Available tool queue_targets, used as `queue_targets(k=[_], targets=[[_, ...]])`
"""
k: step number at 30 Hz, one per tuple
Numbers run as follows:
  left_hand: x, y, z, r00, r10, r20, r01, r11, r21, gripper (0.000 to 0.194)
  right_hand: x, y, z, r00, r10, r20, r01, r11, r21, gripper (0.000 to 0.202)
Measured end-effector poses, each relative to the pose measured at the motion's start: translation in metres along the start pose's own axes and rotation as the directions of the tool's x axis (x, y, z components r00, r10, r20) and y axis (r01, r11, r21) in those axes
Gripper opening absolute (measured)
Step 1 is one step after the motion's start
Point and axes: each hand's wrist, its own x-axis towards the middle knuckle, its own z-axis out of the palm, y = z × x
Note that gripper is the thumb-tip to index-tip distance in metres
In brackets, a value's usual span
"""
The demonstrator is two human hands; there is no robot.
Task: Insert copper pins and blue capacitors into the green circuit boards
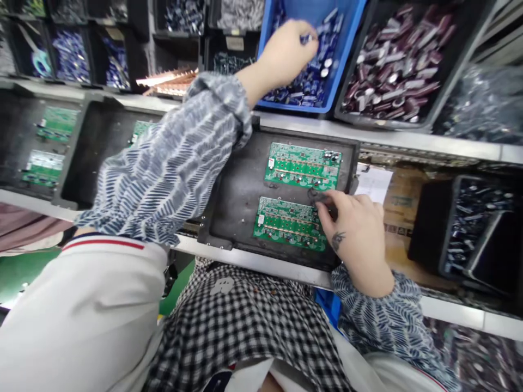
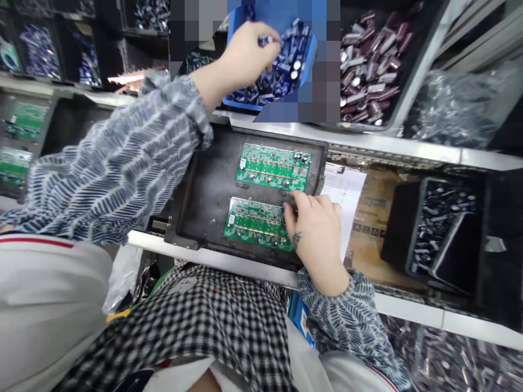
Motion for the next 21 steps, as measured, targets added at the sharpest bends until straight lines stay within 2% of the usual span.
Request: queue_targets(k=[1, 3, 5, 8, 11, 12, 14, 17, 19, 21], targets=[[-0.015, 0.0, 0.003, 0.999, -0.008, 0.033, 0.008, 1.0, -0.003, 0.01, 0.001, 0.0, -0.001, 0.999, -0.006, -0.046, 0.009, 0.999, 0.049, 0.024], [-0.048, -0.005, 0.013, 0.994, 0.001, 0.105, -0.002, 1.0, 0.009, 0.017, 0.005, 0.001, -0.004, 0.98, -0.012, -0.201, 0.049, 0.982, 0.182, 0.025], [-0.082, -0.015, 0.026, 0.976, -0.092, 0.195, 0.112, 0.989, -0.092, 0.022, 0.01, 0.0, -0.008, 0.94, -0.019, -0.341, 0.13, 0.943, 0.308, 0.025], [-0.128, -0.033, 0.046, 0.894, -0.288, 0.344, 0.395, 0.869, -0.299, 0.018, 0.014, -0.004, -0.014, 0.901, -0.122, -0.416, 0.28, 0.897, 0.342, 0.036], [-0.161, -0.045, 0.063, 0.783, -0.426, 0.453, 0.606, 0.687, -0.402, 0.018, 0.013, -0.01, -0.017, 0.875, -0.301, -0.379, 0.418, 0.864, 0.279, 0.049], [-0.169, -0.047, 0.068, 0.761, -0.456, 0.462, 0.641, 0.638, -0.426, 0.022, 0.011, -0.012, -0.018, 0.866, -0.348, -0.358, 0.452, 0.851, 0.268, 0.049], [-0.18, -0.05, 0.077, 0.742, -0.488, 0.461, 0.67, 0.582, -0.462, 0.028, 0.006, -0.014, -0.021, 0.857, -0.401, -0.324, 0.487, 0.836, 0.253, 0.045], [-0.188, -0.052, 0.087, 0.732, -0.473, 0.491, 0.678, 0.574, -0.458, 0.028, -0.003, -0.015, -0.027, 0.845, -0.411, -0.343, 0.496, 0.842, 0.214, 0.033], [-0.19, -0.055, 0.09, 0.712, -0.446, 0.542, 0.688, 0.597, -0.413, 0.026, -0.007, -0.01, -0.033, 0.854, -0.385, -0.35, 0.492, 0.816, 0.304, 0.027], [-0.189, -0.061, 0.09, 0.683, -0.437, 0.585, 0.698, 0.626, -0.347, 0.02, -0.004, 0.001, -0.038, 0.902, -0.253, -0.35, 0.402, 0.789, 0.465, 0.024]])
